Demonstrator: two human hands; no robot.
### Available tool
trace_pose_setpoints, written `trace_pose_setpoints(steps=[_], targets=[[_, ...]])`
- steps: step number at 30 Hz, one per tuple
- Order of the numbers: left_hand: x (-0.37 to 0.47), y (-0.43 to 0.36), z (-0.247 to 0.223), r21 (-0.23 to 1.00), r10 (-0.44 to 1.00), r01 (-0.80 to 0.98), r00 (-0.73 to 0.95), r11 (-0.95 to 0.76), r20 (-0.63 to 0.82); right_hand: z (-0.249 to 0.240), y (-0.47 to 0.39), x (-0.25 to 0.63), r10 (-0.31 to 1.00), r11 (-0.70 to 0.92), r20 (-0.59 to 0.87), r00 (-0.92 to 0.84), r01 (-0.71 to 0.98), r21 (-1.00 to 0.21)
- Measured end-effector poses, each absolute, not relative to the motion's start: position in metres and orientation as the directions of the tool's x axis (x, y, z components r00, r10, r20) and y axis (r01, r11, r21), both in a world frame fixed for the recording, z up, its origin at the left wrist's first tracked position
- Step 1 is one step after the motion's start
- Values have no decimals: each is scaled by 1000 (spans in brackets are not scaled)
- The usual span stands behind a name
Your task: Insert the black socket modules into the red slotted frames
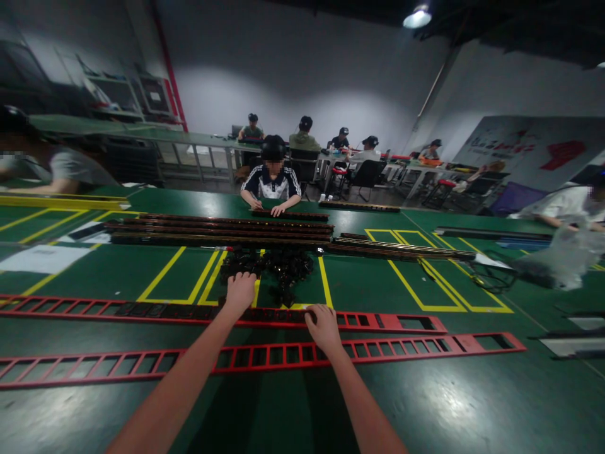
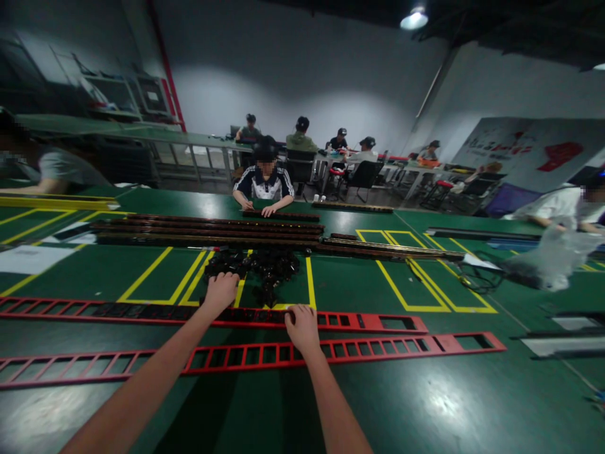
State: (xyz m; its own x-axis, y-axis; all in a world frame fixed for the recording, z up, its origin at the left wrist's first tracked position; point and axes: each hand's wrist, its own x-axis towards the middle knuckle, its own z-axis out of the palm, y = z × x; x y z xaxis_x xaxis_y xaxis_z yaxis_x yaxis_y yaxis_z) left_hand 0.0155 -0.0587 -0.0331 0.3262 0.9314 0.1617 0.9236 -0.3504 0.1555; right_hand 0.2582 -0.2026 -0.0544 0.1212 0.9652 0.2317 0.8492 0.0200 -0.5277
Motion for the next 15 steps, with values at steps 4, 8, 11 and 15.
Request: trace_pose_setpoints(steps=[4, 8, 11, 15], targets=[[52, -64, -30, 162, 902, 892, 396, -422, 171, -57, -202, 259, 963, 28, 244, 118, 853, -522], [87, -70, -39, 195, 888, 867, 451, -459, 86, -61, -202, 260, 958, 30, 262, 117, 867, -498], [101, -76, -46, 209, 890, 867, 454, -453, 44, -63, -202, 260, 954, 28, 272, 126, 866, -499], [104, -84, -47, 214, 881, 857, 469, -469, 54, -63, -202, 259, 954, 24, 269, 129, 865, -501]])
